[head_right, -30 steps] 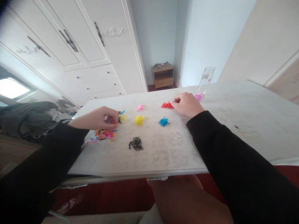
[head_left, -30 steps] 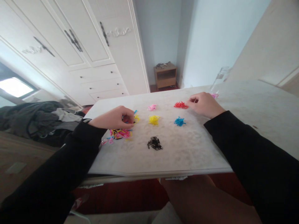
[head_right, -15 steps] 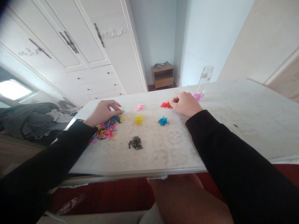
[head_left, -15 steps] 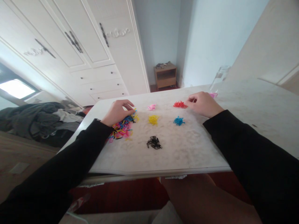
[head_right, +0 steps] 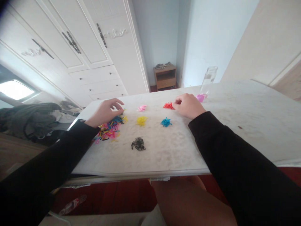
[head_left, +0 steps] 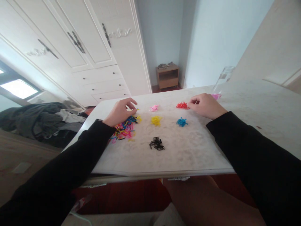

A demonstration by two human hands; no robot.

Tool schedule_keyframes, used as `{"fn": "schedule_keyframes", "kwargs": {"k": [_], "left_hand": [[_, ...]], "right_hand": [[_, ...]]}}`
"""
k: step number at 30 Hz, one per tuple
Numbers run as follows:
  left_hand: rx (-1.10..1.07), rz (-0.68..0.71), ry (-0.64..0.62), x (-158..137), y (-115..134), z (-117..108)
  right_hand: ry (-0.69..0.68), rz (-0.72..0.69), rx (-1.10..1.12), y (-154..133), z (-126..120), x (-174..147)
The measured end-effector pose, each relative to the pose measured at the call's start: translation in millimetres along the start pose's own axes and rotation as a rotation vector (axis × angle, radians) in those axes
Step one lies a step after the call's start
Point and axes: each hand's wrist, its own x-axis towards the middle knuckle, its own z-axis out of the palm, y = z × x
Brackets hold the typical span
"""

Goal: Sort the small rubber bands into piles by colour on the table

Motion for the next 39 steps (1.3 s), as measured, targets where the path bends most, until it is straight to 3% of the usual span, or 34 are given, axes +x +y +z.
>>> {"fn": "schedule_keyframes", "kwargs": {"k": [5, 12, 17, 30, 39], "left_hand": [[-0.218, -0.113, 0.119, 1, -3, -13], [-0.226, -0.134, 0.095, 2, -9, -18], [-0.213, -0.172, 0.004, 2, -13, -15], [-0.250, -0.271, -0.003, 0, -5, -9], [-0.242, -0.230, 0.014, 0, -3, -11]], "right_hand": [[-0.003, 0.001, 0.010, 0, 0, 0], [0.020, -0.012, 0.028, 0, 0, -1], [0.012, -0.007, 0.030, -2, -2, -1], [-0.040, 0.001, 0.038, -7, -5, -2], [-0.046, -0.001, 0.051, -7, -5, -3]]}}
